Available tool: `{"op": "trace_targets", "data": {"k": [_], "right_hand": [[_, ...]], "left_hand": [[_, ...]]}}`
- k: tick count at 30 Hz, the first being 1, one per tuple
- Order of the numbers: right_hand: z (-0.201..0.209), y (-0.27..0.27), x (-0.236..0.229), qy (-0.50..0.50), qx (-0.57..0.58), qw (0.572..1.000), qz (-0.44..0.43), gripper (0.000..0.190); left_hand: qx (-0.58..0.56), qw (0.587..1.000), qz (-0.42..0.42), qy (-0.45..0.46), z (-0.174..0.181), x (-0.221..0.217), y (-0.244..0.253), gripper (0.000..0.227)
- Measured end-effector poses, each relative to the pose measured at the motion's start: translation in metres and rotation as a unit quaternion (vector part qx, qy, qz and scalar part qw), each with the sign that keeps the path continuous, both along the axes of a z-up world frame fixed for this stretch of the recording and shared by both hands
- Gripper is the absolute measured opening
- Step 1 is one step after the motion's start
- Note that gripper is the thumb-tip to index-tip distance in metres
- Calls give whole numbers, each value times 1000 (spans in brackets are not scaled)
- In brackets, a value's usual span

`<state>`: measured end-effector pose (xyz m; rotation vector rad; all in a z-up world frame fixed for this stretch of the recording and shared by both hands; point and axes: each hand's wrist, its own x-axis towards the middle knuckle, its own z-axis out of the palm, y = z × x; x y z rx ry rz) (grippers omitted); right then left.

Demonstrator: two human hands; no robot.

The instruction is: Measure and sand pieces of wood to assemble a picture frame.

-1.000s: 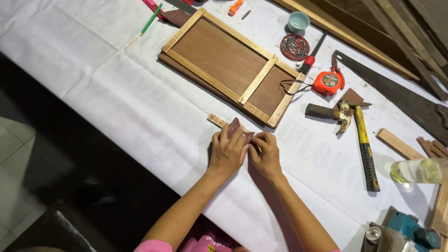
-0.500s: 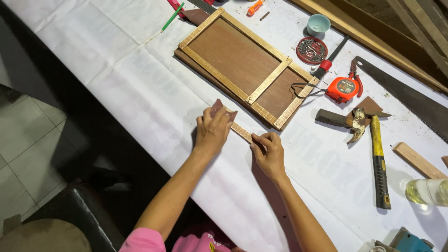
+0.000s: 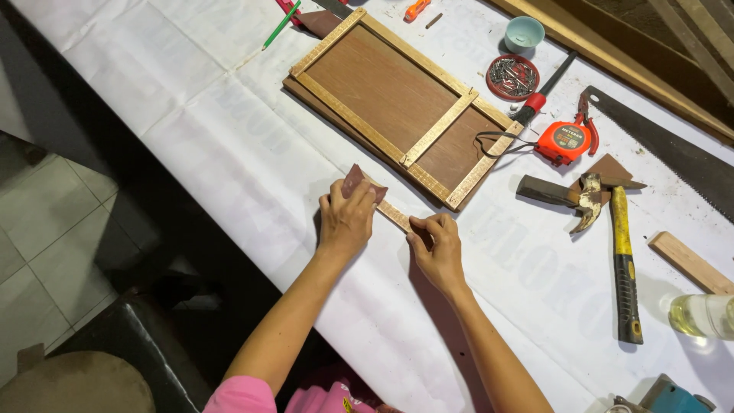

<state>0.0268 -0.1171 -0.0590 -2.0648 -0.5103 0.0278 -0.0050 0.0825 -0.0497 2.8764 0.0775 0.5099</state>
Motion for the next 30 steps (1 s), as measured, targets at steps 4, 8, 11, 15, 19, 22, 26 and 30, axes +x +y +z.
{"op": "trace_targets", "data": {"k": [4, 8, 11, 15, 19, 22, 26, 30], "right_hand": [[-3, -2, -2, -3, -11, 1000, -1, 25], [-7, 1, -2, -17, 3, 1000, -11, 24], [-4, 1, -2, -6, 0, 1000, -24, 22], [-5, 1, -1, 5, -3, 1000, -20, 24], [-3, 1, -1, 22, -10, 999, -21, 26], [-2, 2, -1, 37, -15, 999, -21, 25], [-8, 2, 0, 23, 1, 1000, -20, 24], [-2, 4, -2, 39, 1, 999, -33, 24]], "left_hand": [[-7, 1000, 18, -10, 0, -3, -4, 28], [-34, 999, -17, -30, 2, -13, -38, 28], [-34, 997, -54, -36, -2, -18, -54, 29], [14, 999, -34, -30, -16, -7, -30, 24], [26, 999, -24, -41, -7, 2, 0, 26], [-7, 1000, 21, -20, 4, 4, 13, 24], [-37, 999, 16, -27, 10, -1, -9, 22], [-12, 997, -57, -52, 3, -19, -54, 26]]}}
